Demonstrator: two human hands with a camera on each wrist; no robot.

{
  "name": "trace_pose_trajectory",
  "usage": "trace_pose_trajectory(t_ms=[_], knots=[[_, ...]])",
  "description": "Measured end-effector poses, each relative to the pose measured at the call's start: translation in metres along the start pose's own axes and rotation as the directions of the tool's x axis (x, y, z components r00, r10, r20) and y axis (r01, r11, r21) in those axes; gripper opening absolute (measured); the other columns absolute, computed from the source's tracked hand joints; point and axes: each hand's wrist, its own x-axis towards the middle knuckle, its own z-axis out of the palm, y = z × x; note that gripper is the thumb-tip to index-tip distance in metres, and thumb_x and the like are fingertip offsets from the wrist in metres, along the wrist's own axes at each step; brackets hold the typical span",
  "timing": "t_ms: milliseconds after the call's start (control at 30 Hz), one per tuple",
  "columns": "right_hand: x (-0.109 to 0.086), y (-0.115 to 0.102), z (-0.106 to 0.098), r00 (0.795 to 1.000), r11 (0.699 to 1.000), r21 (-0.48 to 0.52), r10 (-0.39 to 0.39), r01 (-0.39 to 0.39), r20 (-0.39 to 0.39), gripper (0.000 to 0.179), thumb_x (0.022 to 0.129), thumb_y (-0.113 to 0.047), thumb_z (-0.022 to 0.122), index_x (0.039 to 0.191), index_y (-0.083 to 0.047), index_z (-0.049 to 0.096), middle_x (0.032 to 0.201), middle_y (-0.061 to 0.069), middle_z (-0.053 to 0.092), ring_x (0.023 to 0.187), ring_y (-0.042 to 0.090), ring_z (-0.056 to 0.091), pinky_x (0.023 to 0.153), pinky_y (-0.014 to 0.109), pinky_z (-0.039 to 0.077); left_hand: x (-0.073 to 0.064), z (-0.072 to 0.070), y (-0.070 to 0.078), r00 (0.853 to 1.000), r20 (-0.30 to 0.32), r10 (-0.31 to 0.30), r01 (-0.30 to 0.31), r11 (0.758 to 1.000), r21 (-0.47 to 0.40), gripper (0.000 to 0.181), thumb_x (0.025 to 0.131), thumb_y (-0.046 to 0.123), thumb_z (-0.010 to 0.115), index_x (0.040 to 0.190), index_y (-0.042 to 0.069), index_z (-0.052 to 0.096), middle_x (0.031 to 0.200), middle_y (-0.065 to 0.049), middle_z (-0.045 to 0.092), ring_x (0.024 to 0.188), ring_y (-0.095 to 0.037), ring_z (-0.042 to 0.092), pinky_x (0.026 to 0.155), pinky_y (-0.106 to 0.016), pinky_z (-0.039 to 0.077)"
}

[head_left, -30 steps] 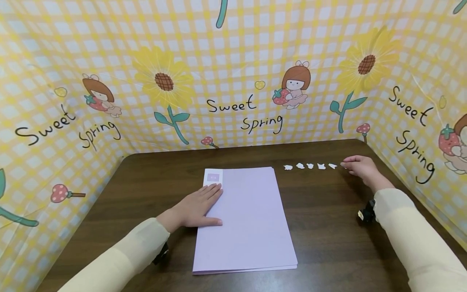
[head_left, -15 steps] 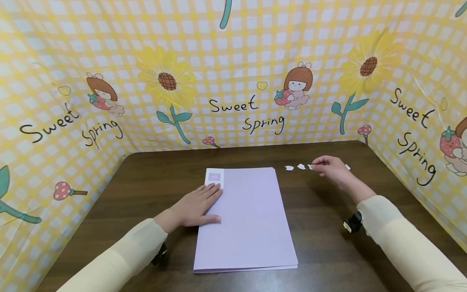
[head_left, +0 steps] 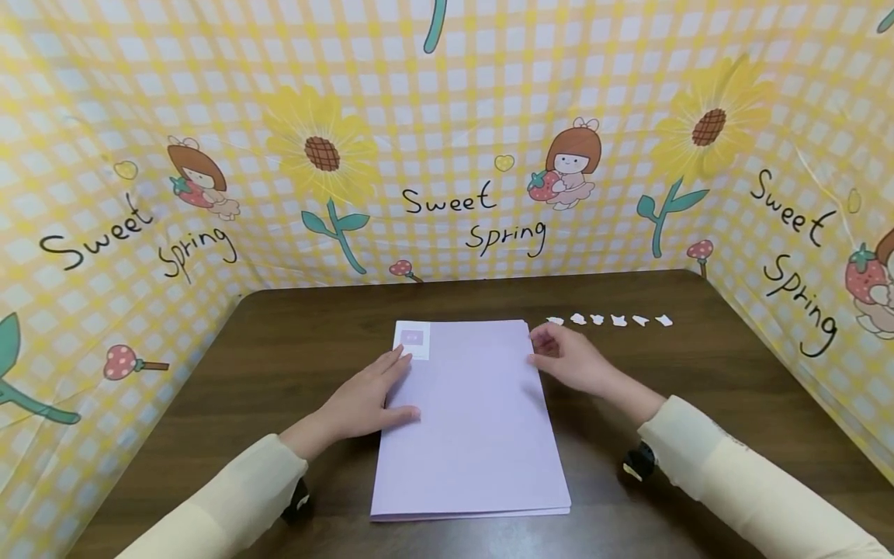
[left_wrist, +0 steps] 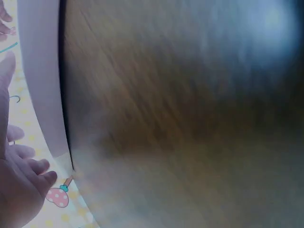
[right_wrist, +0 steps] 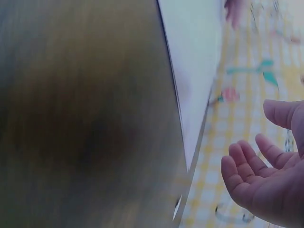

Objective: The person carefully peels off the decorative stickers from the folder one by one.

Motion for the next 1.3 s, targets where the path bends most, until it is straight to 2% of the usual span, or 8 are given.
trace_pose_trajectory(t_ms=[200, 400, 600, 800, 933, 1067, 1200, 1300], knots=[[-0.003, -0.021, 0.029, 0.986, 0.984, -0.108, -0.131, 0.142, 0.099, 0.049, 0.090, -0.021, 0.072, 0.129, 0.001, 0.054, 0.130, 0.017, 0.057, 0.120, 0.033, 0.053, 0.098, 0.048, 0.043, -0.001, 0.000, 0.001, 0.992, -0.030, -0.126, 0.116, 0.966, -0.231, 0.088, 0.088, 0.053, 0.065, 0.152, 0.003, 0.029, 0.158, -0.021, 0.018, 0.142, -0.037, 0.024, 0.110, -0.053, 0.027], [0.001, -0.024, 0.052, 0.936, 0.932, -0.202, -0.249, 0.302, 0.250, 0.073, 0.087, -0.035, 0.073, 0.141, 0.003, 0.042, 0.143, 0.019, 0.045, 0.135, 0.032, 0.039, 0.110, 0.044, 0.030, -0.001, 0.003, 0.001, 0.972, -0.056, -0.227, 0.186, 0.897, -0.400, 0.082, 0.090, 0.041, 0.068, 0.151, 0.000, 0.030, 0.157, -0.024, 0.017, 0.141, -0.039, 0.026, 0.108, -0.054, 0.030], [0.003, -0.034, 0.068, 0.883, 0.883, -0.292, -0.232, 0.368, 0.409, 0.091, 0.085, -0.050, 0.071, 0.151, -0.003, 0.030, 0.154, 0.020, 0.029, 0.142, 0.034, 0.026, 0.113, 0.048, 0.023, -0.002, 0.007, 0.000, 0.951, -0.038, -0.306, 0.239, 0.810, -0.535, 0.079, 0.092, 0.036, 0.068, 0.152, 0.002, 0.029, 0.157, -0.023, 0.019, 0.135, -0.038, 0.038, 0.102, -0.048, 0.040], [0.004, -0.043, 0.079, 0.848, 0.877, -0.319, -0.162, 0.358, 0.505, 0.101, 0.082, -0.063, 0.066, 0.156, -0.013, 0.020, 0.160, 0.015, 0.013, 0.145, 0.037, 0.012, 0.111, 0.060, 0.015, -0.004, 0.007, -0.001, 0.936, -0.027, -0.350, 0.274, 0.778, -0.565, 0.079, 0.091, 0.034, 0.069, 0.152, 0.004, 0.029, 0.146, -0.025, 0.040, 0.132, -0.039, 0.042, 0.097, -0.046, 0.045], [0.004, -0.044, 0.083, 0.827, 0.857, -0.344, -0.152, 0.383, 0.541, 0.104, 0.081, -0.067, 0.063, 0.157, -0.014, 0.016, 0.161, 0.015, 0.007, 0.144, 0.041, 0.008, 0.110, 0.064, 0.013, -0.002, 0.007, -0.002, 0.936, -0.031, -0.351, 0.263, 0.753, -0.604, 0.076, 0.093, 0.030, 0.068, 0.151, 0.003, 0.029, 0.144, -0.025, 0.042, 0.130, -0.037, 0.045, 0.096, -0.045, 0.046], [0.005, -0.042, 0.087, 0.814, 0.836, -0.375, -0.138, 0.401, 0.564, 0.104, 0.081, -0.071, 0.059, 0.157, -0.016, 0.014, 0.161, 0.014, 0.004, 0.144, 0.041, 0.005, 0.109, 0.065, 0.012, 0.000, 0.006, -0.003, 0.923, -0.018, -0.385, 0.257, 0.649, -0.716, 0.070, 0.095, 0.026, 0.065, 0.150, -0.001, 0.029, 0.147, -0.025, 0.038, 0.131, -0.037, 0.044, 0.099, -0.046, 0.043], [0.006, -0.039, 0.091, 0.805, 0.829, -0.392, -0.110, 0.397, 0.582, 0.105, 0.081, -0.073, 0.057, 0.158, -0.018, 0.012, 0.161, 0.013, 0.002, 0.145, 0.040, 0.002, 0.110, 0.064, 0.009, 0.000, 0.003, -0.007, 0.898, 0.041, -0.438, 0.265, 0.464, -0.846, 0.070, 0.097, 0.026, 0.062, 0.151, -0.001, 0.025, 0.153, -0.026, 0.027, 0.135, -0.036, 0.039, 0.101, -0.045, 0.041], [0.007, -0.039, 0.092, 0.801, 0.830, -0.394, -0.100, 0.394, 0.591, 0.105, 0.081, -0.073, 0.057, 0.158, -0.017, 0.012, 0.161, 0.014, 0.002, 0.145, 0.040, 0.001, 0.110, 0.064, 0.007, 0.000, 0.000, -0.009, 0.894, 0.080, -0.440, 0.249, 0.341, -0.907, 0.070, 0.099, 0.025, 0.058, 0.152, 0.000, 0.020, 0.153, -0.026, 0.026, 0.136, -0.036, 0.037, 0.101, -0.045, 0.041]])
